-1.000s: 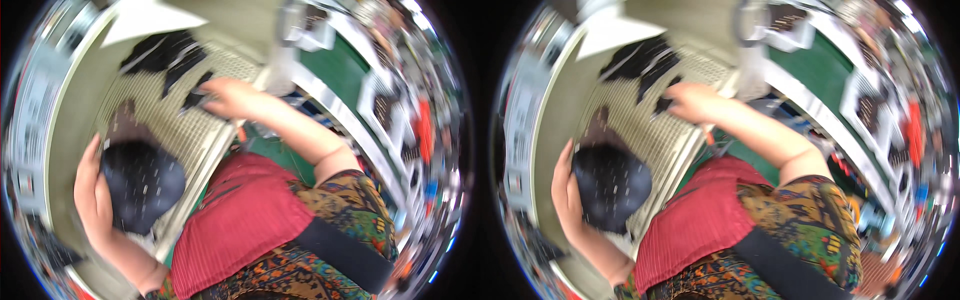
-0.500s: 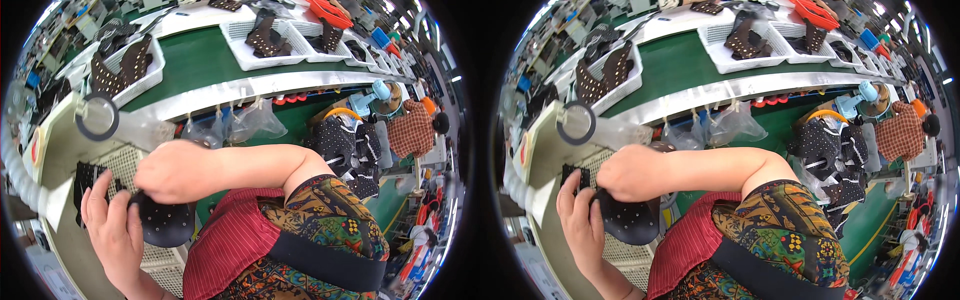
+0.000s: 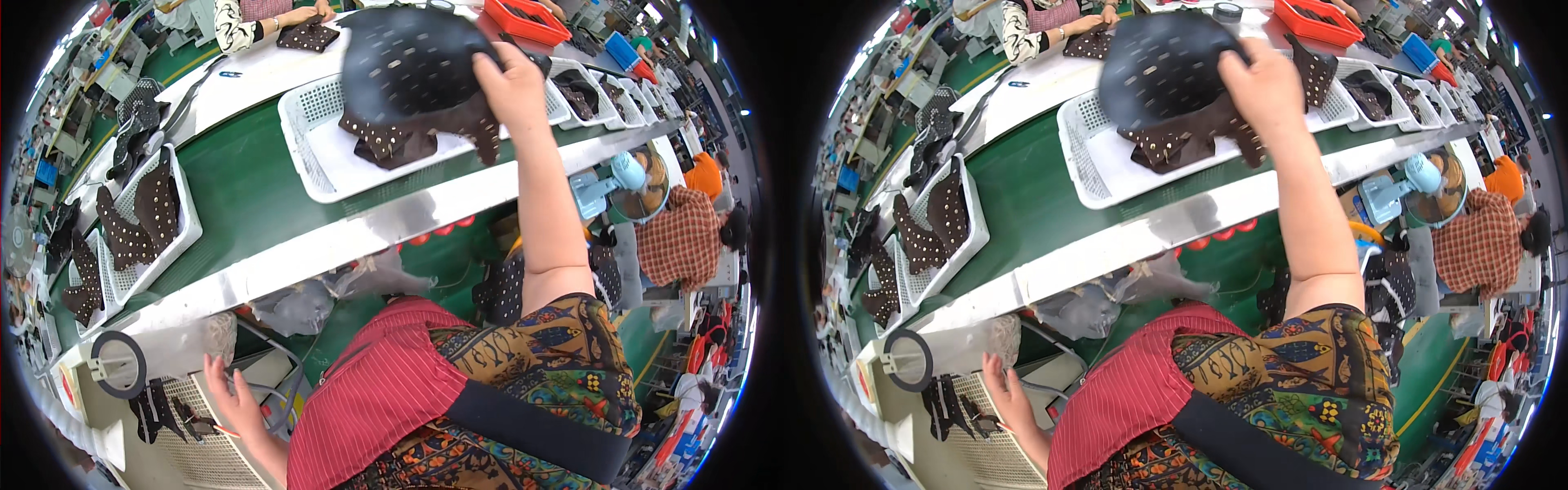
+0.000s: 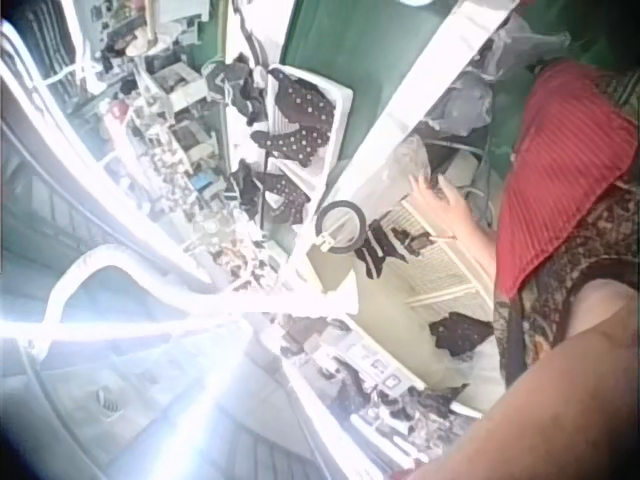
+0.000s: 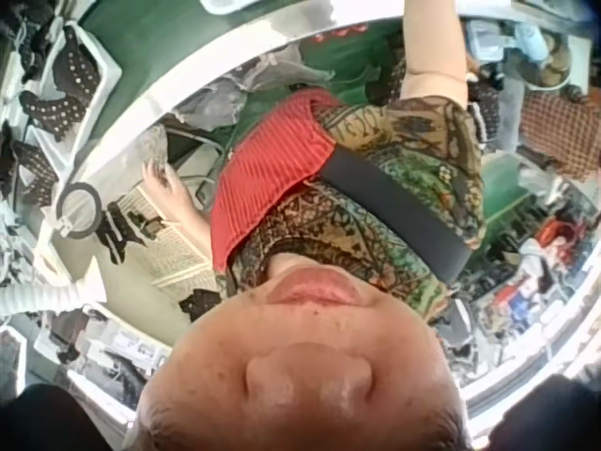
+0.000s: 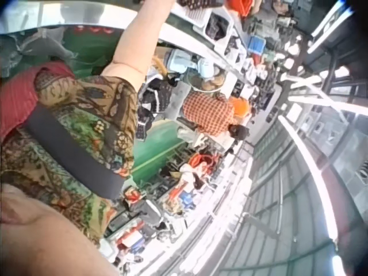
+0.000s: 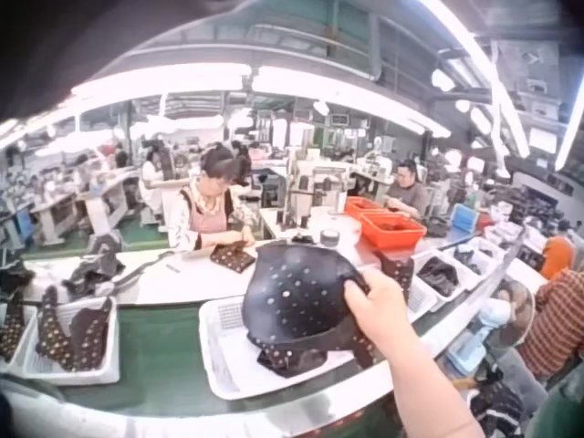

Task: The person uses a handheld pneumatic tool to attach metal studs to black shoe uppers on a factory assembly line. They repeatedly pick up a shoe part, apply the tool to specific points, and place the finished item into a white plastic basket.

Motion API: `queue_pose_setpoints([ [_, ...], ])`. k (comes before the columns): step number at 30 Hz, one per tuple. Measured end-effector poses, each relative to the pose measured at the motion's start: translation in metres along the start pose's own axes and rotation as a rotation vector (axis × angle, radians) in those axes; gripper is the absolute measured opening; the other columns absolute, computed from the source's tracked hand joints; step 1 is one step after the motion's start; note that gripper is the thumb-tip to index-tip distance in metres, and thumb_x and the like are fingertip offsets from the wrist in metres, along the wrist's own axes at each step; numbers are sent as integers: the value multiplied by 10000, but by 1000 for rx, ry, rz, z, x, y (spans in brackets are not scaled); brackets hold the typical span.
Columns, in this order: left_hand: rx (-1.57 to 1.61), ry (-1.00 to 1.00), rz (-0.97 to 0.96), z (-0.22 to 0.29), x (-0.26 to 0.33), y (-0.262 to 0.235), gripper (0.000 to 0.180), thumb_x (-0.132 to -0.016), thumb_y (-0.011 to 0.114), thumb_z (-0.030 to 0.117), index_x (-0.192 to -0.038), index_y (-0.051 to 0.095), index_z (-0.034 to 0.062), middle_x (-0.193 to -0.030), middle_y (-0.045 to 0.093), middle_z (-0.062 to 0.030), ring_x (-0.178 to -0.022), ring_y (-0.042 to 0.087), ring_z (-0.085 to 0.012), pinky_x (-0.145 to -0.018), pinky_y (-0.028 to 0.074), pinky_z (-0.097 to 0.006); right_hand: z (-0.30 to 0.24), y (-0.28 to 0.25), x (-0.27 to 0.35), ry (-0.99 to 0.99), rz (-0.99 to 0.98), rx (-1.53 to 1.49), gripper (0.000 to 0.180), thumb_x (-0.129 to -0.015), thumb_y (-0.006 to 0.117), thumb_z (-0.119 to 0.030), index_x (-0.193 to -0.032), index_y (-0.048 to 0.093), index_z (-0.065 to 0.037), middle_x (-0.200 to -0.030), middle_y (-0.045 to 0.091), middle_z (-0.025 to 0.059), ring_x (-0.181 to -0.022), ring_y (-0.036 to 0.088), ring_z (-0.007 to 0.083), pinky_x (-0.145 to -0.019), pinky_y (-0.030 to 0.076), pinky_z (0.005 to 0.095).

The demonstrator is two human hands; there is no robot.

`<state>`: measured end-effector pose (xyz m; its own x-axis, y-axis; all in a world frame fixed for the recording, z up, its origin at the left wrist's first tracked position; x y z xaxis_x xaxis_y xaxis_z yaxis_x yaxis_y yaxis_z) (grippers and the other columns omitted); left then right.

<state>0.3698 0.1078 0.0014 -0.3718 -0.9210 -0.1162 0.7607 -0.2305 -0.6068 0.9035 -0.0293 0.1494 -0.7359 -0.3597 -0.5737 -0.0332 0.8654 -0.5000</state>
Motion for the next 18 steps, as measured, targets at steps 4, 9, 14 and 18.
queue_pose_setpoints([
  [4,-33,-106,13,14,-13,49,336,-869,520,12,-1205,522,20,-1416,393,-159,-1279,402,-310,-1049,323,-395,104,-4,-77,116,150,172,359,-820,550,-313,-1037,649,-44,-942,663,207,-907,632,353,-820,472,388],
  [9,-228,-31,-10,40,-44,78,308,-861,527,14,-1168,545,19,-1408,405,-172,-1288,388,-340,-1057,303,-407,203,27,-123,244,163,221,437,-826,563,-344,-1085,627,2,-980,649,245,-959,624,358,-859,461,389],
  [14,-306,14,-61,59,-72,105,286,-856,535,13,-1141,554,15,-1392,419,-185,-1280,399,-351,-1049,315,-407,311,70,-127,395,32,192,570,-842,609,-383,-1159,556,88,-1090,629,244,-1019,620,322,-888,470,360],
  [18,-129,-3,-205,65,-75,129,254,-869,534,17,-1121,560,3,-1285,515,-173,-1155,515,-319,-983,392,-370,290,78,-91,351,78,-8,496,-867,610,-279,-1186,525,91,-1108,617,246,-1023,620,305,-881,474,347],
])
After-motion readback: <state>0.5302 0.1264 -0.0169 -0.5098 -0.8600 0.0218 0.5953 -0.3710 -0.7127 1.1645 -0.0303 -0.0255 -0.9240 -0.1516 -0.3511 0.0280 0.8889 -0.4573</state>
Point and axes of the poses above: each hand's wrist, its own x-axis away from the middle knuckle, its own y-axis out of the palm, z = x × y, the point moved 2 cm from there along -x, towards the middle knuckle
